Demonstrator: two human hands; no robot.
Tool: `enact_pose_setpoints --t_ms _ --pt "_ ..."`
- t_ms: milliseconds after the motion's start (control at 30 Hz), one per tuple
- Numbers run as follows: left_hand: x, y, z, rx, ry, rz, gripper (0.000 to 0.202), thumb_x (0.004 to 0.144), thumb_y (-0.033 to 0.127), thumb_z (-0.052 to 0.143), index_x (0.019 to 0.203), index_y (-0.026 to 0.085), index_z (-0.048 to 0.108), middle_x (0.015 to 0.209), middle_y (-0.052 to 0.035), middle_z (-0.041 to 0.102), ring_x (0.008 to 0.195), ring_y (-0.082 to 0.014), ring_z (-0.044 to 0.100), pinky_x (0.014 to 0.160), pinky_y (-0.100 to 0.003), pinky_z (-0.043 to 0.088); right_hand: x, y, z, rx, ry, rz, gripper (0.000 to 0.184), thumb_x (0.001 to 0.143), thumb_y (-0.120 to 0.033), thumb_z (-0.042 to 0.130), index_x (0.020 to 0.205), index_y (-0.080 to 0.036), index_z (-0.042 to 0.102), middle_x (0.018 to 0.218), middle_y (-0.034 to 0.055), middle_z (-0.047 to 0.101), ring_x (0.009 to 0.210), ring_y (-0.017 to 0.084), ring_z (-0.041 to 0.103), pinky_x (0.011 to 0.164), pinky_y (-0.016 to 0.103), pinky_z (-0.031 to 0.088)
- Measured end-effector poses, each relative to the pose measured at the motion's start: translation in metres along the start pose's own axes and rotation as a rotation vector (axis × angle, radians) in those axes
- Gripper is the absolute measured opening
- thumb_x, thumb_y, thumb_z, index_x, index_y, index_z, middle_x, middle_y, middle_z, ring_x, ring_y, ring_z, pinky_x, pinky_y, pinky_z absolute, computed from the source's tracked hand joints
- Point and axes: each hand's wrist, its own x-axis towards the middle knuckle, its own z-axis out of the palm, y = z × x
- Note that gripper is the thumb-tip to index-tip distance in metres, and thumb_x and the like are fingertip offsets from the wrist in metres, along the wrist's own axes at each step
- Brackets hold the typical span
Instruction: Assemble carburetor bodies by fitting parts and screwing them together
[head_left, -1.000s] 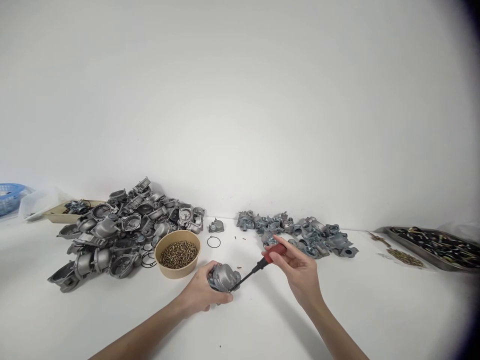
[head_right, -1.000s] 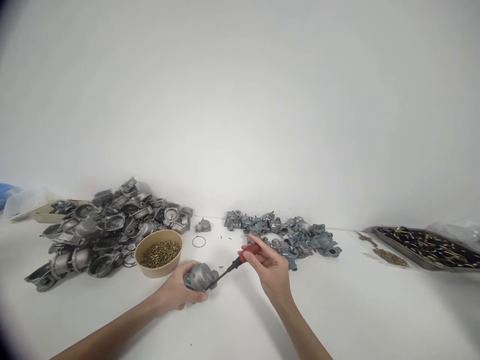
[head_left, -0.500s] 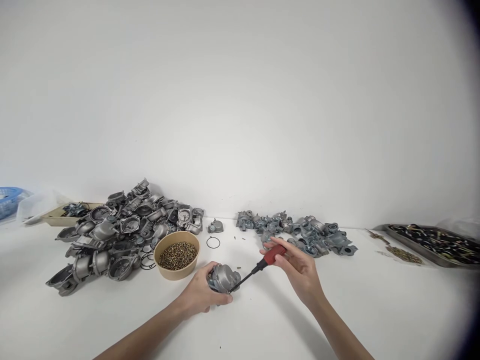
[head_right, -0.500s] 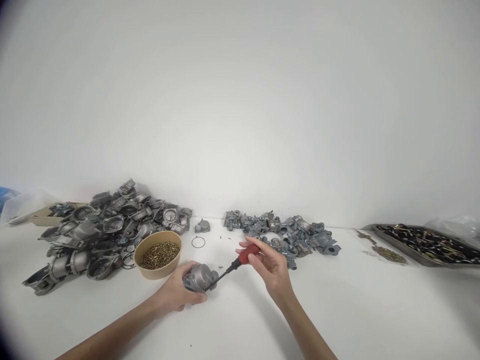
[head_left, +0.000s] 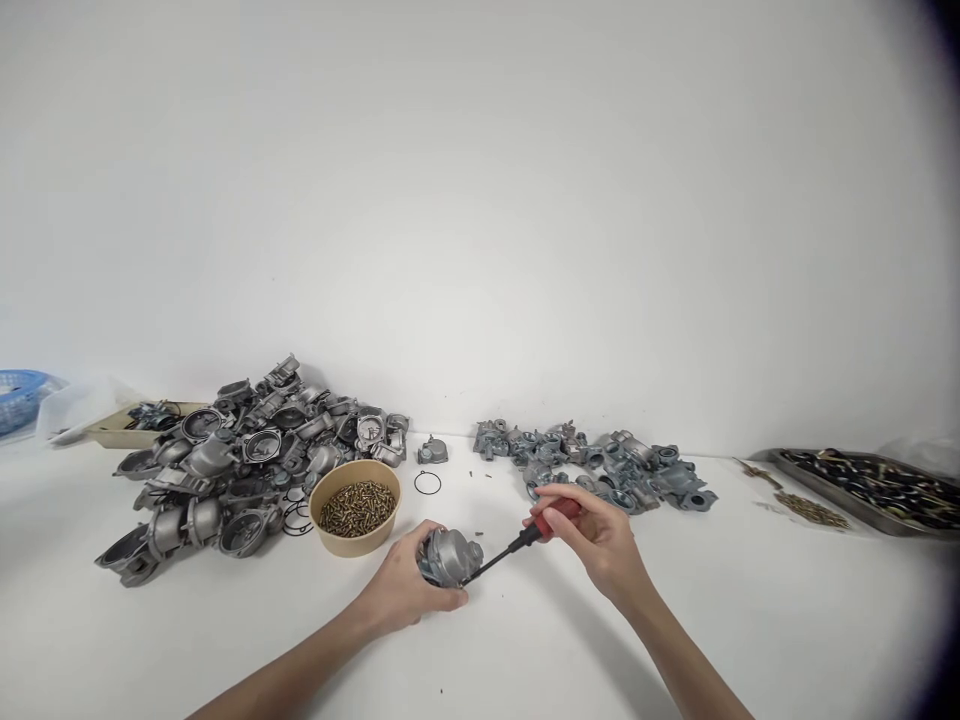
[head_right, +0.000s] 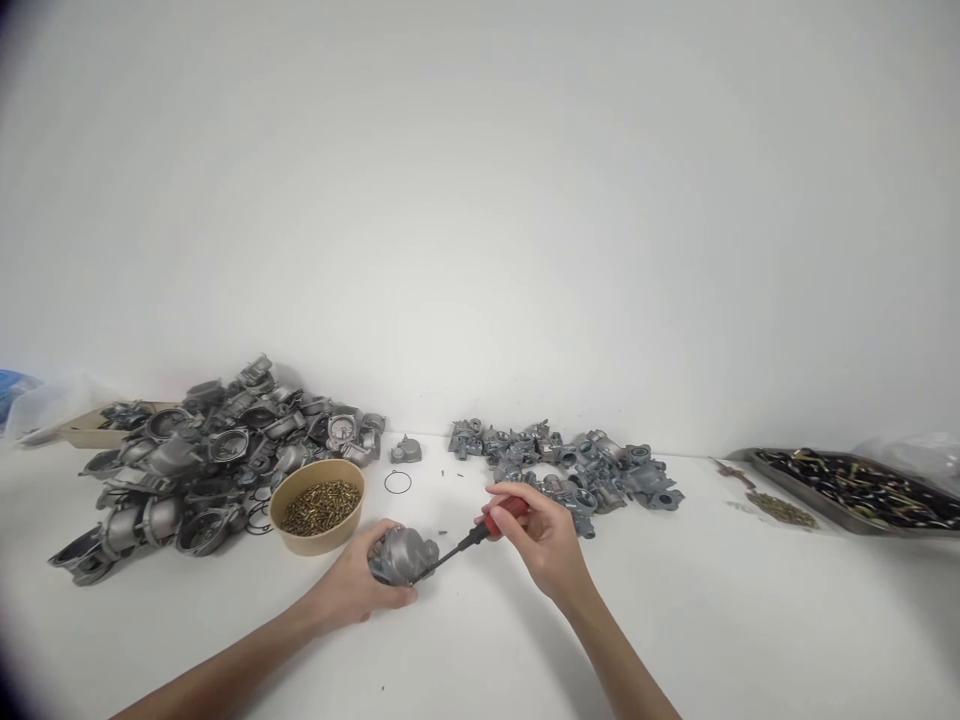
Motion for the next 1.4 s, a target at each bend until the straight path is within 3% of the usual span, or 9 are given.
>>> enact_pose_setpoints --t_ms 67,133,200,300,400,567,633,1400 --pt "0.002 -0.004 -0.001 0.088 0.072 0.119 0.062 0.061 0.031 0.085 0.116 0.023 0.058 0.111 -0.0058 0.062 0.09 -0.0245 0.063 0.069 -0.03 0.054 0.0 0.001 -0.003 -0.088 -0.075 -0.006 0.023 0.094 -0.035 0.066 0.115 -0.026 0.07 0.09 0.007 0.072 0.078 0.023 0.073 0.065 0.036 0.064" --pt "0.005 -0.008 -0.003 0.178 0.125 0.236 0.059 0.059 0.026 0.086 0.112 0.022 0.06 0.109 -0.0054 0.062 0.101 -0.0271 0.061 0.086 -0.035 0.051 0.0 0.001 -0.006 -0.21 -0.188 0.008 0.025 0.093 -0.033 0.067 0.117 -0.026 0.07 0.1 0.0083 0.071 0.076 0.02 0.072 0.066 0.033 0.063" --pt "0.007 -0.011 -0.005 0.237 0.152 0.296 0.055 0.06 0.024 0.084 0.11 0.022 0.06 0.109 -0.0058 0.062 0.103 -0.0278 0.06 0.089 -0.036 0.049 0.0 0.001 -0.008 -0.283 -0.29 0.055 0.02 0.092 -0.032 0.067 0.11 -0.025 0.073 0.103 0.0086 0.069 0.073 0.018 0.071 0.061 0.029 0.06" --pt "0.009 -0.014 -0.008 0.279 0.197 0.339 0.051 0.064 0.023 0.081 0.11 0.023 0.059 0.111 -0.0059 0.06 0.103 -0.0277 0.059 0.09 -0.036 0.048 0.001 0.001 -0.011 -0.277 -0.336 0.076 0.014 0.093 -0.032 0.066 0.092 -0.022 0.075 0.093 0.0072 0.067 0.067 0.016 0.069 0.058 0.027 0.057" --pt "0.008 -0.014 -0.011 0.312 0.212 0.41 0.049 0.068 0.02 0.078 0.112 0.025 0.057 0.115 -0.0057 0.058 0.107 -0.0273 0.058 0.092 -0.036 0.047 0.004 0.002 -0.016 -0.233 -0.277 0.03 0.015 0.091 -0.032 0.068 0.084 -0.021 0.075 0.088 0.0067 0.066 0.065 0.015 0.066 0.059 0.028 0.057" --pt "0.004 -0.015 -0.011 0.37 0.142 0.519 0.047 0.073 0.019 0.073 0.116 0.026 0.056 0.124 -0.0071 0.054 0.109 -0.0264 0.058 0.096 -0.037 0.048 0.005 0.005 -0.016 -0.089 -0.007 -0.008 0.016 0.086 -0.034 0.074 0.079 -0.02 0.075 0.089 0.0073 0.066 0.058 0.016 0.065 0.052 0.03 0.055" --pt "0.003 -0.014 -0.01 0.393 0.117 0.542 0.047 0.075 0.019 0.072 0.118 0.027 0.055 0.126 -0.007 0.053 0.108 -0.0258 0.059 0.095 -0.036 0.048 0.004 0.006 -0.012 -0.054 0.046 -0.012 0.016 0.084 -0.035 0.076 0.079 -0.019 0.075 0.089 0.0072 0.065 0.057 0.016 0.065 0.053 0.032 0.056" --pt "0.003 -0.012 -0.01 0.385 0.114 0.52 0.051 0.072 0.017 0.076 0.118 0.027 0.055 0.125 -0.0064 0.053 0.108 -0.0263 0.059 0.094 -0.037 0.05 0.001 0.009 0.001 -0.047 0.011 0.004 0.019 0.083 -0.039 0.077 0.081 -0.019 0.075 0.088 0.0074 0.065 0.06 0.019 0.067 0.058 0.034 0.06"
